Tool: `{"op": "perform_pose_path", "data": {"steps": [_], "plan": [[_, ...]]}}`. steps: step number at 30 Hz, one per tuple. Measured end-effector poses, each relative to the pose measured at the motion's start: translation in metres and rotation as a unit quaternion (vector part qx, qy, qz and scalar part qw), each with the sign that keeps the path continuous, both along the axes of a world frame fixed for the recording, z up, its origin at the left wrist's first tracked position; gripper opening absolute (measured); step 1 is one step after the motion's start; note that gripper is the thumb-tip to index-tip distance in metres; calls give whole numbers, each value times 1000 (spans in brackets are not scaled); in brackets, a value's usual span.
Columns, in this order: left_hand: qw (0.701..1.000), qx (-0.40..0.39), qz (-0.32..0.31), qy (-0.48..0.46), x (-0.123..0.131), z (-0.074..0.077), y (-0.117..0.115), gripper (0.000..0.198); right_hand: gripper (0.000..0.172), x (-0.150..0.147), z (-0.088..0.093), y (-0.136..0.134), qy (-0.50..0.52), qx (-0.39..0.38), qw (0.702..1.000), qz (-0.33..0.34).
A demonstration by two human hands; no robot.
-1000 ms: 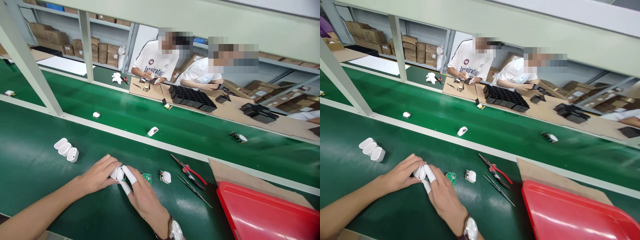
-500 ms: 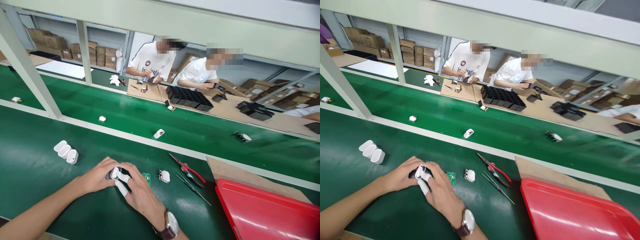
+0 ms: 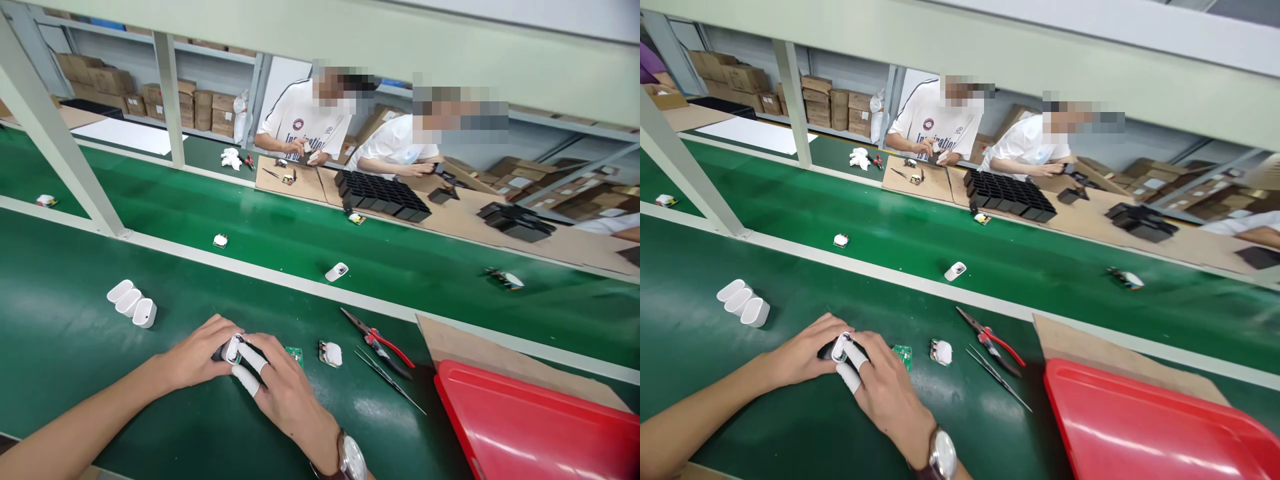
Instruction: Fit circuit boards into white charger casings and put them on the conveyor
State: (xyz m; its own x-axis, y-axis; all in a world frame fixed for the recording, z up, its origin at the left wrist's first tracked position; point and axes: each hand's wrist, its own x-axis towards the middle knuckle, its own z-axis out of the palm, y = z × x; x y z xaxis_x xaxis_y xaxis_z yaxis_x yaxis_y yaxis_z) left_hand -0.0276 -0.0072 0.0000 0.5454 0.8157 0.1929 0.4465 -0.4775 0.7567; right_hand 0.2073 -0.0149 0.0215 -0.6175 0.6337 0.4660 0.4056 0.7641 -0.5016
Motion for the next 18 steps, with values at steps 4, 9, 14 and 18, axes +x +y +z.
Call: {"op": "perform_pose_path", "data": {"steps": [4,9,14,18], "plan": [[999,38,9,27,2,-1,-2,45,52,1,-2,-2,17,-29,999,-13],[991,113,16,75,4,-3,-3,46,46,6,-3,-2,-11,-55,998,-20],[983,156,9,93,3,1,-3,45,39,5,0,-3,-21,-17,999,-32],[982,159,8,107,2,6,-3,42,36,0,5,-3,-3,0,999,-53]]}}
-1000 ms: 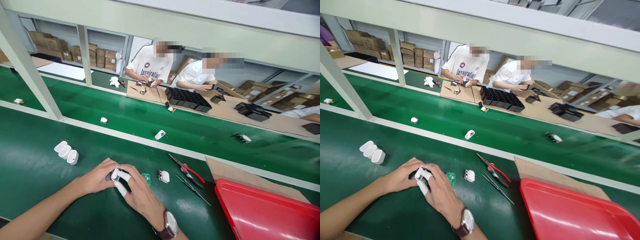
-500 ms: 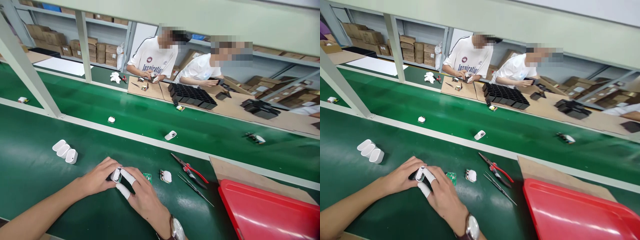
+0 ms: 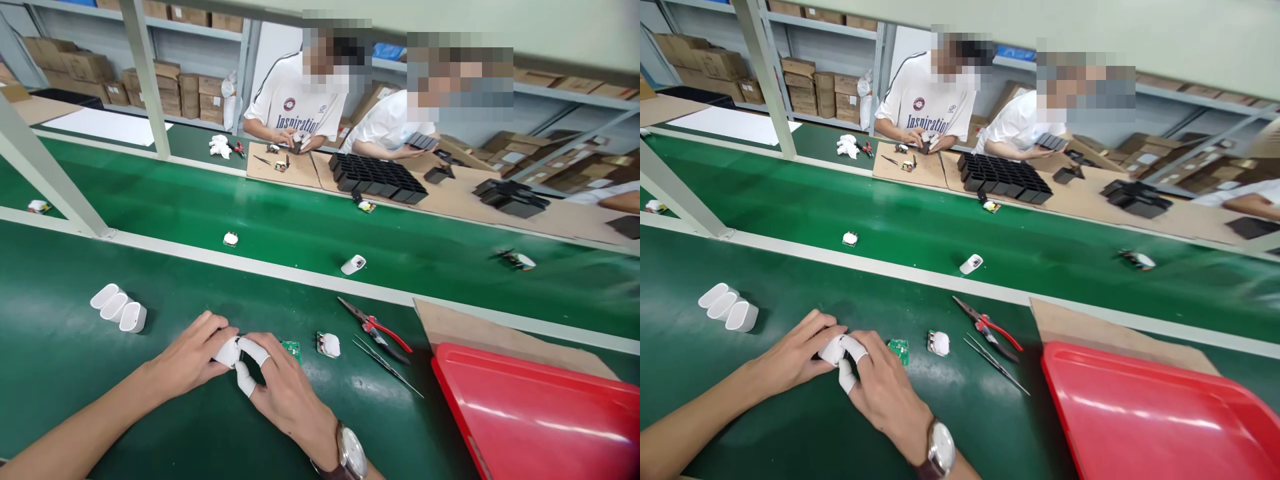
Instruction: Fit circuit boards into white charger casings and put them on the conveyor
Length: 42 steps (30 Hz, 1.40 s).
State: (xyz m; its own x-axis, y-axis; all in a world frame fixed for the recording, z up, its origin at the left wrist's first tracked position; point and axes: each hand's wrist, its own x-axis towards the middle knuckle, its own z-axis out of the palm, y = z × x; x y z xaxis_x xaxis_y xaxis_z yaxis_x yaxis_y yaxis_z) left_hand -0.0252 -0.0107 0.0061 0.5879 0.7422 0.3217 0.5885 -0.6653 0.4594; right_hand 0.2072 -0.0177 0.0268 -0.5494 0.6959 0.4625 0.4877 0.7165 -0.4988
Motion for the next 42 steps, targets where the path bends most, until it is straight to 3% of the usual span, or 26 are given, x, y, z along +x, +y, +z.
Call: {"op": "perform_pose_path", "data": {"steps": [10,20,30,37,42], "plan": [[999,-40,13,-21,-4,-4,1,47,54,13,3,7,-34,-53,996,65],[996,-63,30,-47,-9,-3,6,53,48,16,7,11,60,-18,997,51],[998,-29,13,-57,-6,-7,5,61,48,13,-1,7,40,35,997,64],[995,-79,13,-64,-2,-7,4,57,48,12,2,7,30,43,997,61],[995,-74,21,-56,-2,-7,3,54,48,12,-1,5,26,36,998,52]]}}
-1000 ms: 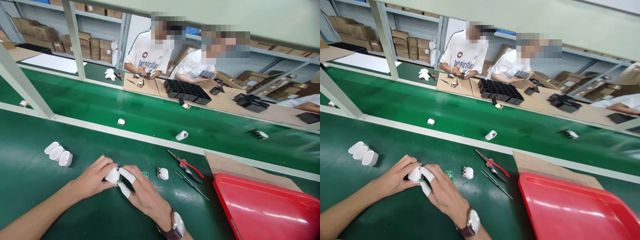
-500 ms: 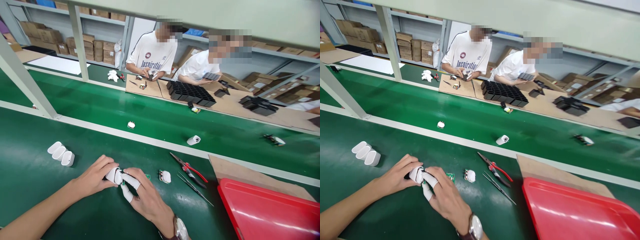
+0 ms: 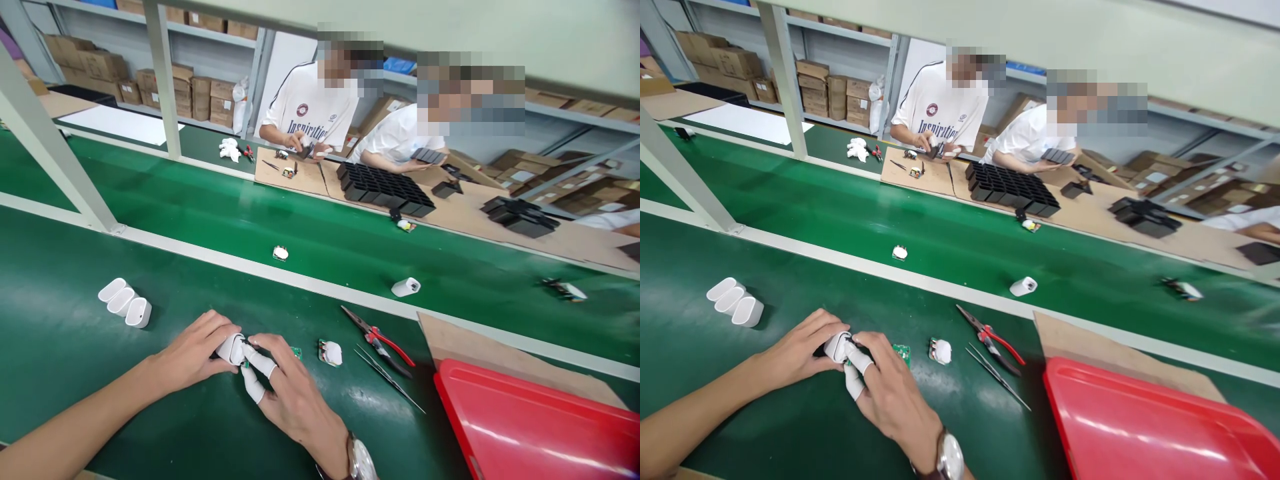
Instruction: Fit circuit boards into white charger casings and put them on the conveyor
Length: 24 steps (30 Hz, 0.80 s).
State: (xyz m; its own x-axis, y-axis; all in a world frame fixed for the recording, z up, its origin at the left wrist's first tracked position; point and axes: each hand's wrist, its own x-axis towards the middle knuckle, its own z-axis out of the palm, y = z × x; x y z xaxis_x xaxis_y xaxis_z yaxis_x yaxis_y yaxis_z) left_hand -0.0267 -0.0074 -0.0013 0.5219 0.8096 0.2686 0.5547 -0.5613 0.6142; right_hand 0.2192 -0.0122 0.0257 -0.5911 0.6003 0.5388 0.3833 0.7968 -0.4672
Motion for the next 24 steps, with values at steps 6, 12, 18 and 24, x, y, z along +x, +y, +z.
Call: {"op": "perform_pose_path", "data": {"steps": [6,12,18,24], "plan": [[1000,1,-4,-5,-1,4,1,56,48,-1,0,0,12,-20,1000,-5],[1000,16,-8,1,0,4,0,53,47,-5,2,-1,8,-3,1000,-11],[1000,22,-1,6,0,4,-1,48,51,-3,3,-2,28,-21,999,-17],[1000,22,6,2,0,2,-1,48,52,-2,4,-2,18,-16,1000,-16]]}}
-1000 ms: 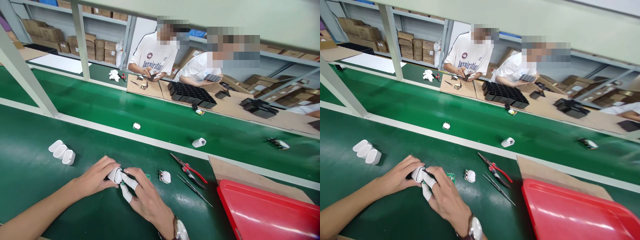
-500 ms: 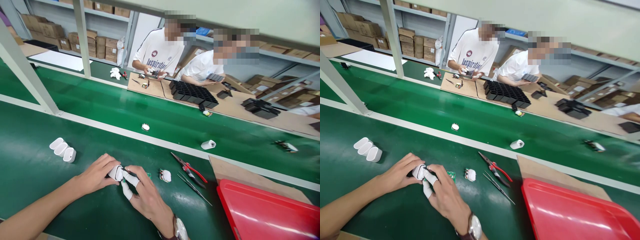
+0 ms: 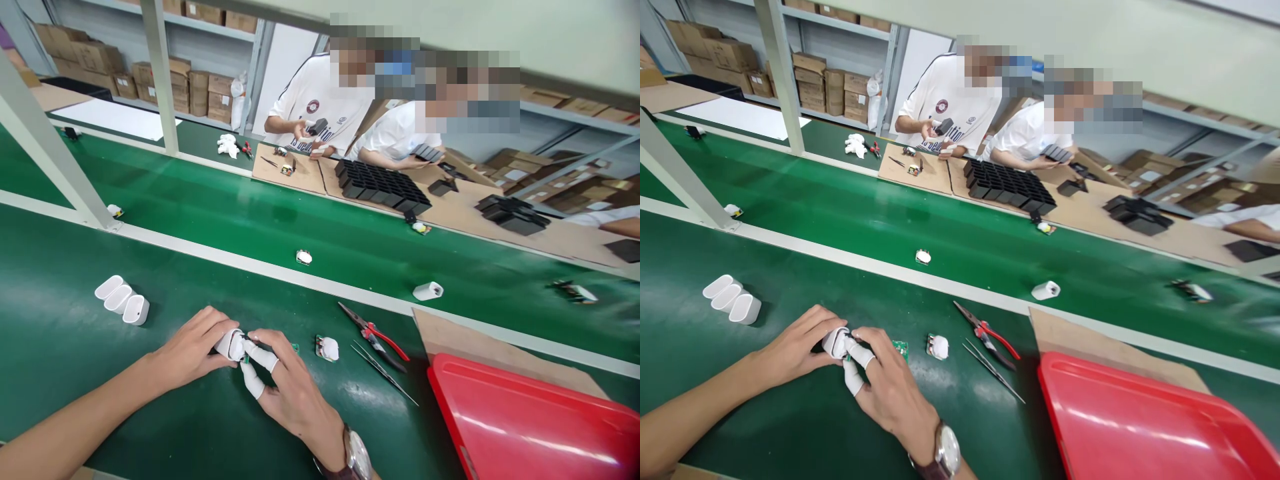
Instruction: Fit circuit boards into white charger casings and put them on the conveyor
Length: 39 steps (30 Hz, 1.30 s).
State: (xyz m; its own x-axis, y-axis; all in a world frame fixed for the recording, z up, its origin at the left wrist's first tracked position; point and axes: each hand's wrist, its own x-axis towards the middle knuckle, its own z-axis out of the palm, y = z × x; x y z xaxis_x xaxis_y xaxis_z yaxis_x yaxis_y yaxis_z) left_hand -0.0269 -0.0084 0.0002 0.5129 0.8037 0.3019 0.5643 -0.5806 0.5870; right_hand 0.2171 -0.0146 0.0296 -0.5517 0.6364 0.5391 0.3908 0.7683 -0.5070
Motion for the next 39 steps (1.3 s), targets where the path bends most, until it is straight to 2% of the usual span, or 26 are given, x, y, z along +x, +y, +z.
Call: {"op": "perform_pose_path", "data": {"steps": [7,13,16,17,19,22,24,26,28,30,32,36,39], "plan": [[1000,-16,-10,-5,2,-1,-1,46,53,-2,-3,2,-13,-8,1000,14],[998,-61,-14,-23,5,-1,0,41,40,-6,7,-3,-103,-33,994,14],[998,-52,-11,-35,2,-1,0,44,40,-3,9,3,-124,-23,992,13],[998,-48,-5,-37,0,-1,-1,47,41,1,7,11,-128,-18,992,5],[998,-44,14,-35,-4,-1,-2,52,44,16,5,38,-147,-14,987,-55],[998,-36,32,-39,-12,2,-1,49,43,56,6,98,-185,-32,957,-221],[998,-21,32,-46,-16,6,1,41,43,84,11,139,-191,-41,936,-293],[999,-12,30,-39,-19,10,3,35,41,103,19,172,-196,-60,919,-338],[1000,0,20,-24,-21,12,4,23,37,110,26,192,-201,-79,913,-346],[1000,12,10,-13,-22,11,5,13,30,104,30,199,-204,-94,918,-327],[1000,24,4,-10,-23,10,5,11,22,87,31,189,-205,-102,933,-277],[997,65,-35,-19,-23,12,7,9,22,36,20,129,-203,-104,969,-99],[996,72,-48,-27,-22,18,8,15,20,7,12,81,-218,-83,972,7]]}}
